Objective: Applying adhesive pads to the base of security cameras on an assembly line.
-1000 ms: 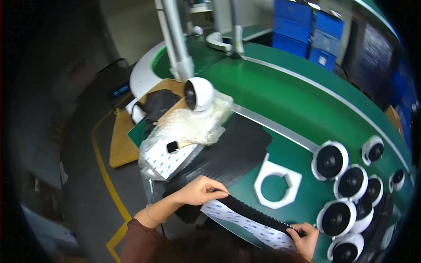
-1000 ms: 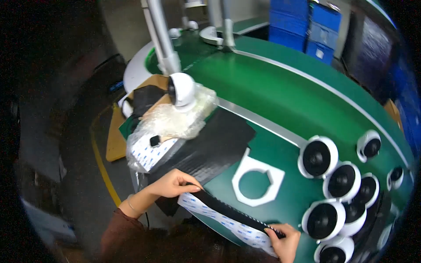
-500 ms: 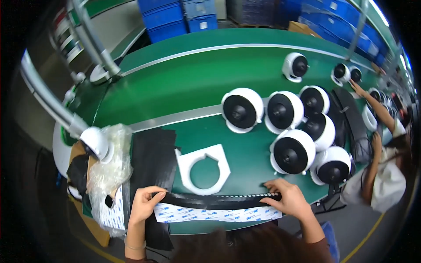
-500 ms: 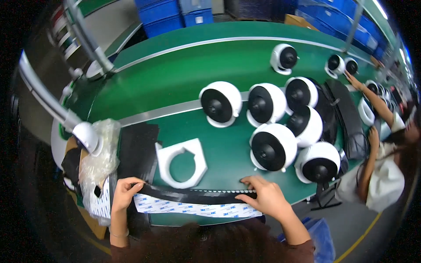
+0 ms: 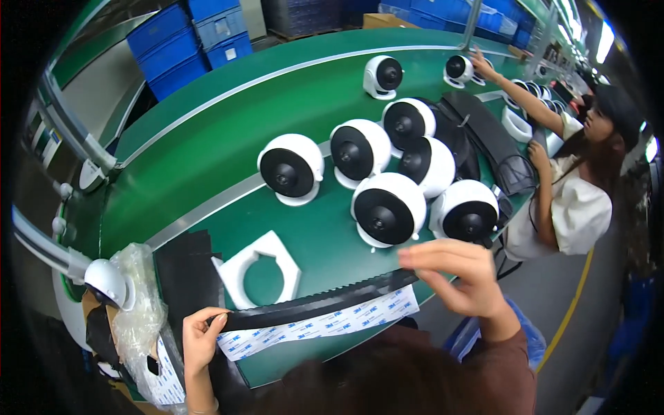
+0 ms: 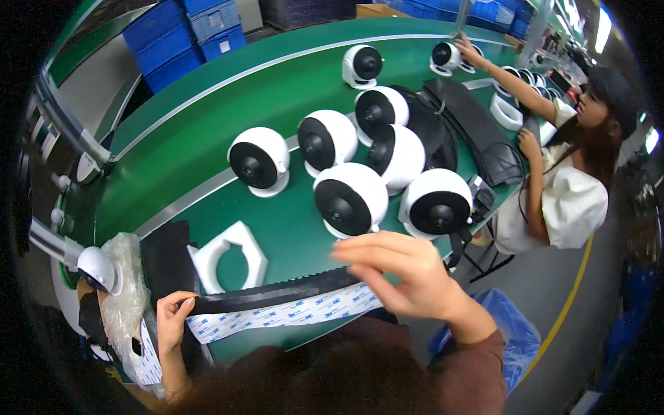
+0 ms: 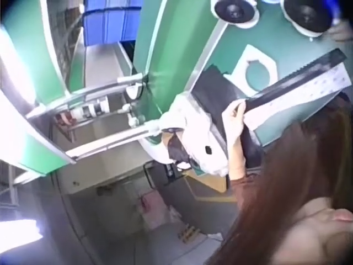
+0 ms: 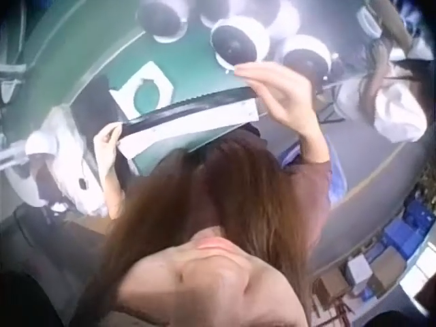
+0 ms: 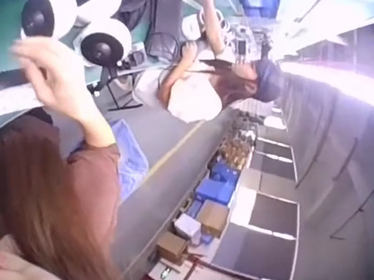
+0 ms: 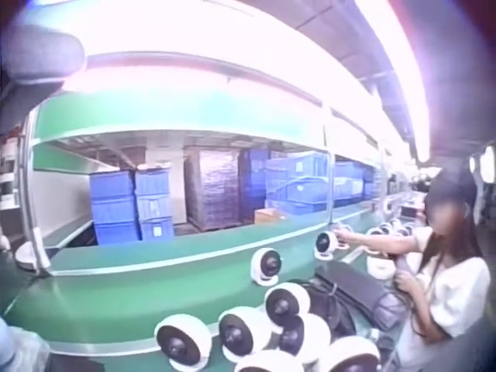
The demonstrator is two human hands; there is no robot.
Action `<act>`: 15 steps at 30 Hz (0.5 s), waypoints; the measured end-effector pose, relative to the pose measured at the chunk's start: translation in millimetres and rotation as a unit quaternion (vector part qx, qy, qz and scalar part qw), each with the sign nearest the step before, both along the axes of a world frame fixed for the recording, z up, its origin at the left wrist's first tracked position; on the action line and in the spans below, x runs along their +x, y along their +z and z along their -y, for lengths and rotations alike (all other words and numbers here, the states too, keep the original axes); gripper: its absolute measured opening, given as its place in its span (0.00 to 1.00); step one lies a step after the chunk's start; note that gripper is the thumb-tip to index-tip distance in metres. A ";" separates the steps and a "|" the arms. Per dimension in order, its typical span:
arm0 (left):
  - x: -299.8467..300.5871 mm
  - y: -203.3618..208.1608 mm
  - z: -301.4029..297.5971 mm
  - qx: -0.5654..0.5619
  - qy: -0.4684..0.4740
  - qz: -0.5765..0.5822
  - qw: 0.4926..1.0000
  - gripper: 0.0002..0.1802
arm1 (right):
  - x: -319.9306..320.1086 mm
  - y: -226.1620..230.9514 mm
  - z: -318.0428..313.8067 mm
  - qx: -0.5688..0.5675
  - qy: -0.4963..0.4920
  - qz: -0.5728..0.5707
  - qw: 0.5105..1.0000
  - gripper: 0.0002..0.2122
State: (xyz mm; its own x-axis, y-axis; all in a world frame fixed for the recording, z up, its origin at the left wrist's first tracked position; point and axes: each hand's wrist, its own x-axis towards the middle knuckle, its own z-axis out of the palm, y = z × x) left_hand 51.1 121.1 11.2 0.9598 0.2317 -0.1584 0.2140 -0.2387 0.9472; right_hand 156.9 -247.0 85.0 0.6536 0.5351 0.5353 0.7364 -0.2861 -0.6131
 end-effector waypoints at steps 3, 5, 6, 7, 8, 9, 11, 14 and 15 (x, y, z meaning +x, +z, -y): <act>8.9 0.1 1.5 0.005 -0.015 0.015 1.000 0.05 | -35.8 54.3 -14.2 0.311 0.225 -0.041 0.923 0.11; 6.1 -0.5 1.7 0.017 -0.010 0.028 0.999 0.05 | -29.7 69.5 -34.3 0.319 0.229 -0.047 0.918 0.11; 2.6 -2.0 0.0 0.018 0.006 0.028 0.999 0.05 | -23.5 76.6 -38.8 0.333 0.245 -0.065 0.908 0.11; 2.7 -3.4 1.7 0.029 0.011 0.040 0.999 0.05 | -30.5 77.7 -42.6 0.344 0.260 -0.079 0.899 0.11; 1.9 -3.9 2.8 -0.001 0.010 0.046 0.999 0.05 | -36.8 79.2 -44.1 0.355 0.276 -0.094 0.888 0.11; -0.2 0.7 -2.6 0.060 -0.007 0.031 0.998 0.04 | -46.0 78.8 -49.4 0.365 0.295 -0.106 0.877 0.11; 4.4 2.2 5.4 0.038 -0.012 0.055 0.998 0.04 | -70.0 74.7 -69.2 0.387 0.331 -0.132 0.850 0.11; 1.7 -1.4 7.1 0.016 0.009 0.051 0.999 0.04 | -89.8 63.1 -117.2 0.421 0.416 -0.183 0.785 0.12; 2.8 -3.4 8.8 0.022 0.011 0.065 0.998 0.04 | -91.9 62.6 -128.0 0.429 0.448 -0.203 0.758 0.12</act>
